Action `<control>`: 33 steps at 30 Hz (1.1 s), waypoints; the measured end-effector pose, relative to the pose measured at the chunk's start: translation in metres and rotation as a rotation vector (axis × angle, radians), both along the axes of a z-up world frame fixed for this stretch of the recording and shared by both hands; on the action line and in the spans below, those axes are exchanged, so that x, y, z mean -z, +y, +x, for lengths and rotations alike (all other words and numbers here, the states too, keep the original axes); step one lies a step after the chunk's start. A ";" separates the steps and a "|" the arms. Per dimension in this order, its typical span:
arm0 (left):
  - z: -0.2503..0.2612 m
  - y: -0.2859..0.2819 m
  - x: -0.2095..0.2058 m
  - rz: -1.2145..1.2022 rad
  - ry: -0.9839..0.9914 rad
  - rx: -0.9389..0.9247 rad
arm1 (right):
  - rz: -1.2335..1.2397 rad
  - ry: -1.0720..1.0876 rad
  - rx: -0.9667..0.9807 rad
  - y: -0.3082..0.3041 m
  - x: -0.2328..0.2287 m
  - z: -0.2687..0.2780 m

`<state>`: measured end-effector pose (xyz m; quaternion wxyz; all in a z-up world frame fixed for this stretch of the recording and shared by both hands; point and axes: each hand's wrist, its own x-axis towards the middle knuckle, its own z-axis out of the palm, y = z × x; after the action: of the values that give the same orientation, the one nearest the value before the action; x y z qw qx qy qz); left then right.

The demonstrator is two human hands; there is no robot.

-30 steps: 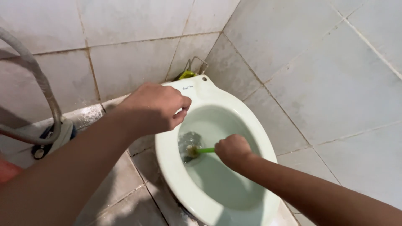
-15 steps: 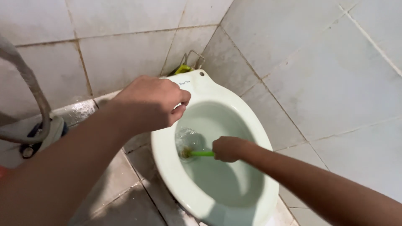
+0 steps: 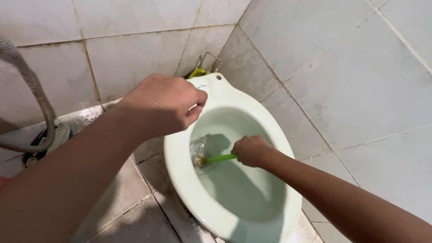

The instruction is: The recorder scrubs the inside of a toilet bowl with a brush and rinses it with water from a dipper.

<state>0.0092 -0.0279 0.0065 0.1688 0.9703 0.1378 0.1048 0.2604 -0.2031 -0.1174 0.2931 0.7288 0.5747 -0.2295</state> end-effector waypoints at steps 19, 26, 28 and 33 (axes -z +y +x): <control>-0.003 0.004 0.003 -0.007 -0.052 -0.015 | -0.121 -0.161 -0.121 -0.004 -0.013 -0.003; -0.001 0.006 0.006 -0.007 -0.092 0.001 | -0.138 -0.346 -0.321 0.009 -0.020 -0.010; -0.001 0.005 0.001 0.001 0.003 -0.024 | -0.075 -0.379 -0.342 0.011 -0.020 -0.005; 0.000 0.005 0.009 -0.035 -0.081 -0.007 | -0.039 -0.333 -0.283 -0.008 -0.011 -0.008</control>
<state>0.0091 -0.0228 -0.0023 0.1907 0.9617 0.1360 0.1424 0.2524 -0.2107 -0.1062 0.4273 0.6629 0.6105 -0.0732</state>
